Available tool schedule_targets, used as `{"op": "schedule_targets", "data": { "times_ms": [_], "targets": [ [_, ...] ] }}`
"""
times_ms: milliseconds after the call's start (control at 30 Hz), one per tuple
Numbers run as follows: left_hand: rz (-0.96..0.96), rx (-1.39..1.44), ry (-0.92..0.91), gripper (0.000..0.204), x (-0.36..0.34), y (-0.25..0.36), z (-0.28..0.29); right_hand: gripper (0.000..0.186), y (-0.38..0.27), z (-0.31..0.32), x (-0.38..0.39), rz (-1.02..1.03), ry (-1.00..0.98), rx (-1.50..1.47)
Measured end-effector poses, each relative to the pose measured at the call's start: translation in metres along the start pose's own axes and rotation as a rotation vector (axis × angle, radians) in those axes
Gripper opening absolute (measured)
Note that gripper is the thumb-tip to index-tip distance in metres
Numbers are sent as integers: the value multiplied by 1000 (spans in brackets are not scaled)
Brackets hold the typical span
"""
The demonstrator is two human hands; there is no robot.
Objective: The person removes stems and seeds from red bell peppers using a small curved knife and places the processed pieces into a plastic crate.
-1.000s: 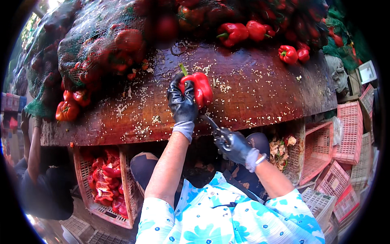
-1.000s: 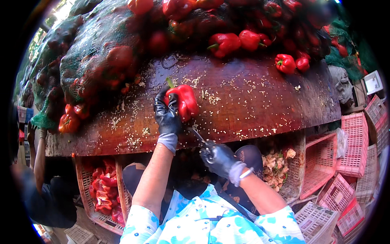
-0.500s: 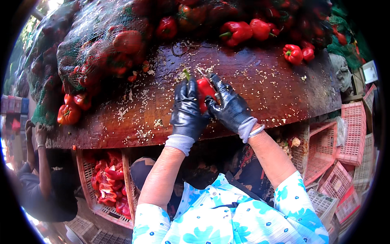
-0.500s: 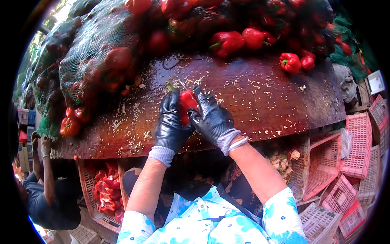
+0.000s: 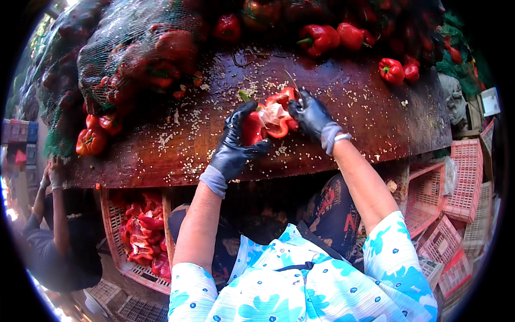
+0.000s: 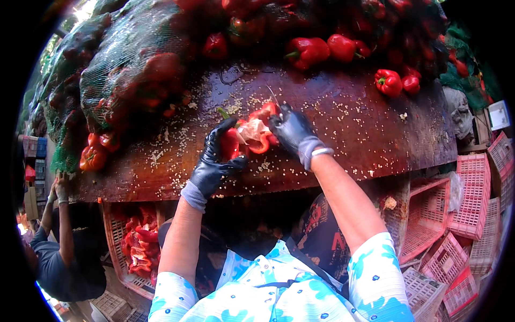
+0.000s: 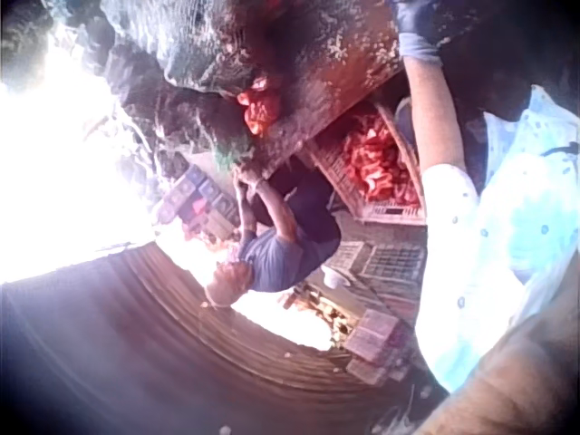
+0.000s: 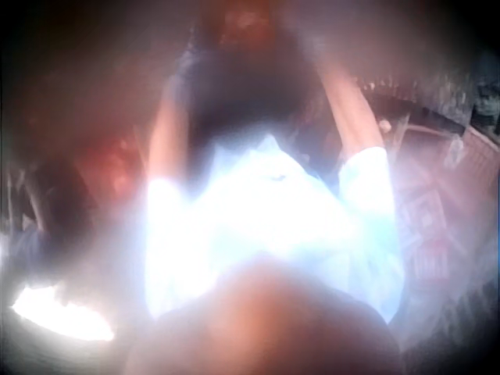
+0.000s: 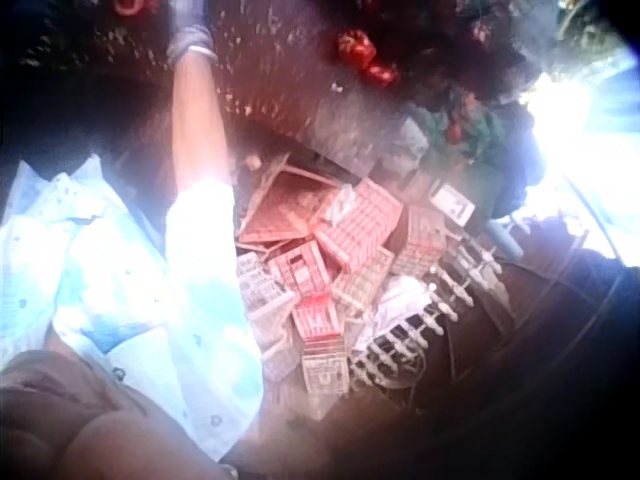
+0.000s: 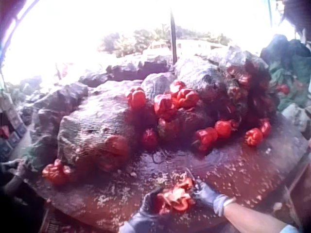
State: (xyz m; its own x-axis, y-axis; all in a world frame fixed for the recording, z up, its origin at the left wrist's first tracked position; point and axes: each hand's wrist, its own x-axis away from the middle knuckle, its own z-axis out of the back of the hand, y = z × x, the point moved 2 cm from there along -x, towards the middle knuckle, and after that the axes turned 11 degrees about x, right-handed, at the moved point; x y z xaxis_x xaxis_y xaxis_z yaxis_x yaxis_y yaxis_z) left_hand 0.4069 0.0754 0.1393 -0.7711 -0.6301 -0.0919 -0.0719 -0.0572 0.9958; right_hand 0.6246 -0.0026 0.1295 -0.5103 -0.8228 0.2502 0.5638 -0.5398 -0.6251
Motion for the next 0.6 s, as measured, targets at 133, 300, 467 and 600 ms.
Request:
{"op": "schedule_targets", "data": {
  "times_ms": [133, 300, 467, 600],
  "targets": [
    [215, 376, 18, 76, -2, 13, 8, 50, -5, 16, 44, -194, -169, -437],
    [174, 358, 3, 75, -6, 21, 3, 50, -40, 33, 57, 472, 313, 63],
    [252, 592, 23, 85, 7, 12, 28, 36, -76, -24, 47, 735, 327, 296],
    [195, 475, -79, 97, -20, -1, 3, 43, -48, -28, 38, 531, 148, -16]
  ]
}}
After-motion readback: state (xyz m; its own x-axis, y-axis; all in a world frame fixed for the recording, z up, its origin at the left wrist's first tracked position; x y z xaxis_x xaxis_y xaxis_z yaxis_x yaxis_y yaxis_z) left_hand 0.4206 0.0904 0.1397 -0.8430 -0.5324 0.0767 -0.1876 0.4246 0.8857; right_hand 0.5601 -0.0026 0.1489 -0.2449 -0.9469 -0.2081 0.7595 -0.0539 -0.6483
